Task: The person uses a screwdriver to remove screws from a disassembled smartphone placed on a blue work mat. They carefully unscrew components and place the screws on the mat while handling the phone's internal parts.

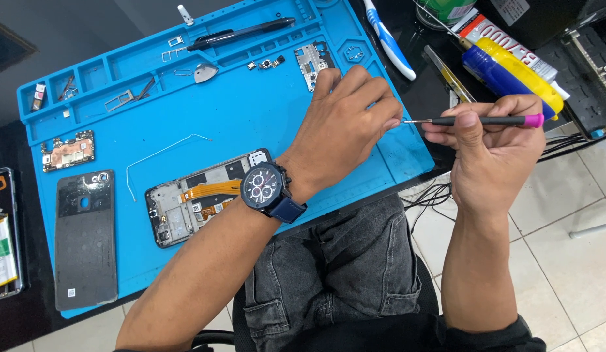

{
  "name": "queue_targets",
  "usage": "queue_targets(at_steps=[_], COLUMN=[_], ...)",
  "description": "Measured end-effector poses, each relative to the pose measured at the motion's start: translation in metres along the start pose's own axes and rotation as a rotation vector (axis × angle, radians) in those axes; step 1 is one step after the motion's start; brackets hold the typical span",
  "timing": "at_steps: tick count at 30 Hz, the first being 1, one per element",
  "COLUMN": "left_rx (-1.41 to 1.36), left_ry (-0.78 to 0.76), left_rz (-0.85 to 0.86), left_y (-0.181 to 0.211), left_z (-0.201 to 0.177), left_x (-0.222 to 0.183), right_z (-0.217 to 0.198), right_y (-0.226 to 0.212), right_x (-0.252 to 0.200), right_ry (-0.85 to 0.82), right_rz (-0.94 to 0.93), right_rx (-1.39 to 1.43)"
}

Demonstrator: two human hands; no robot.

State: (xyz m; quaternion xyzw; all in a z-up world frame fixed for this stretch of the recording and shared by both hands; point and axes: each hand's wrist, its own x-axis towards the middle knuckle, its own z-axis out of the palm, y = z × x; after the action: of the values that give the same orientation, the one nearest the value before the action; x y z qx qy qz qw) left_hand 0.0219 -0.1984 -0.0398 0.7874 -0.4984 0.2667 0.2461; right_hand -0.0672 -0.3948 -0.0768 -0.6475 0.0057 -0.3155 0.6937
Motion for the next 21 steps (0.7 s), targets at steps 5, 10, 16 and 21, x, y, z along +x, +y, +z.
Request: queue_targets(at_steps=[5,10,16,21], left_rx=[-0.040,-0.048,-0.049,-0.007], left_ry=[-0.034,-0.061,-0.076,-0.122], left_rz=[-0.041,-0.063,-0.059,-0.068], left_y=[-0.002,-0.002,-0.005,-0.006], left_z=[0.003,0.002,0.008,0.012], left_x=[-0.001,-0.001,-0.005,-0.007], right_z=[0.001,0.000,-0.001,-0.001], right_y=[-0.001,-0.002,0.001,0.001], right_x=[0.000,0.000,0.000,0.000], right_ry=[0.013,0.017,0.018,0.017], right_rz=[0.005,0.006,0.008,0.008], right_rx=[-0.011,-0.016,0.011,0.006])
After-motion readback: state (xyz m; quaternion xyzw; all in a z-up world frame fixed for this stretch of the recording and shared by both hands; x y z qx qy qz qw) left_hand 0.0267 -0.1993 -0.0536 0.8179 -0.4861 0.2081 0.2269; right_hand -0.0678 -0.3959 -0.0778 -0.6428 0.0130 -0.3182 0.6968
